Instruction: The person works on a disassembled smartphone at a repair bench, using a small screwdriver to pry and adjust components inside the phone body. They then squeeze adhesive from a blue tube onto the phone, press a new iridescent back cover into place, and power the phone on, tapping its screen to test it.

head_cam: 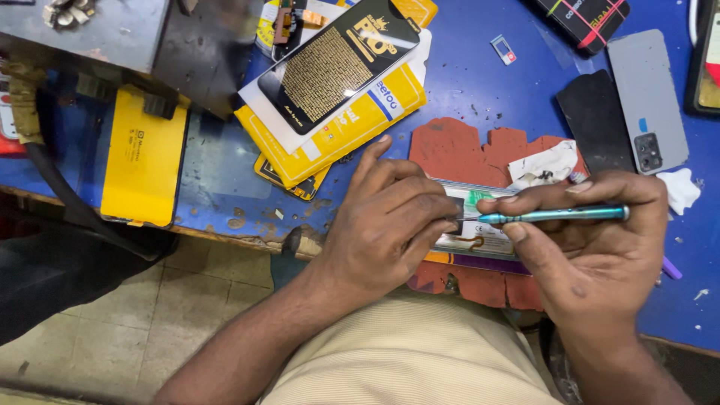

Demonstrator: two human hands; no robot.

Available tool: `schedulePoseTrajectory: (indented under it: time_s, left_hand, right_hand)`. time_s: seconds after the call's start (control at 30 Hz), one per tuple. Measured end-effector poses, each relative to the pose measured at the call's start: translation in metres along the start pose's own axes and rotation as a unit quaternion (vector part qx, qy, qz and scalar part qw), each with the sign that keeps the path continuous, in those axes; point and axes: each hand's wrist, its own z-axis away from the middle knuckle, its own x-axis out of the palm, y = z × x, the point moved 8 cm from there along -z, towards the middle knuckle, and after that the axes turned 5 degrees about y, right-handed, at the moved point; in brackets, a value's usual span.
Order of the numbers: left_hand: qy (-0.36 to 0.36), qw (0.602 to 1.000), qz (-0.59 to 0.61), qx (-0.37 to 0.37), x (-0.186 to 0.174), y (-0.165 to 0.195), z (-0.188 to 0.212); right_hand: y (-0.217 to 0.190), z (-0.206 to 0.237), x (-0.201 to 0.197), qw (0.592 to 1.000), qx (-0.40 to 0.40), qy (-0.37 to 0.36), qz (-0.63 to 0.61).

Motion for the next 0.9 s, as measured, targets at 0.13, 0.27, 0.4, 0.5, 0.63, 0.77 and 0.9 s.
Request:
schedulePoseTrajectory:
  time_s: [0.13, 0.27, 0.4, 0.5, 0.63, 0.77, 0.9]
  left_hand:
    - [0.006, 1.000, 0.005, -0.002, 0.001, -0.002, 0.000]
    - [0.008, 1.000, 0.004, 0.000, 0.001, -0.002, 0.000]
    - [-0.002, 1.000, -0.004, 0.003, 0.002, -0.001, 0.000]
    - [0.000, 1.000, -0.012, 0.004, 0.002, -0.001, -0.001]
    - [-0.004, 1.000, -0.015, 0.009, 0.004, 0.000, -0.001]
    - [-0.023, 0.999, -0.023, 0.016, 0.007, 0.001, -0.001]
    - [-0.058, 0.998, -0.036, 0.016, 0.011, 0.003, -0.003]
  right_hand:
    - [0.000, 0.003, 0.001, 1.000, -0.011, 0.007, 0.025]
    - [-0.007, 0.007, 0.005, 0.995, -0.059, 0.002, 0.083]
    - [-0.012, 0.009, 0.006, 0.983, -0.120, 0.011, 0.138]
    - [-0.013, 0.010, 0.008, 0.953, -0.146, 0.001, 0.267]
    - [-0.009, 0.009, 0.009, 0.977, -0.107, -0.030, 0.184]
    - [-0.013, 0.007, 0.008, 0.989, -0.088, -0.014, 0.121]
    - [-0.020, 0.009, -0.002, 0.985, -0.071, 0.003, 0.155]
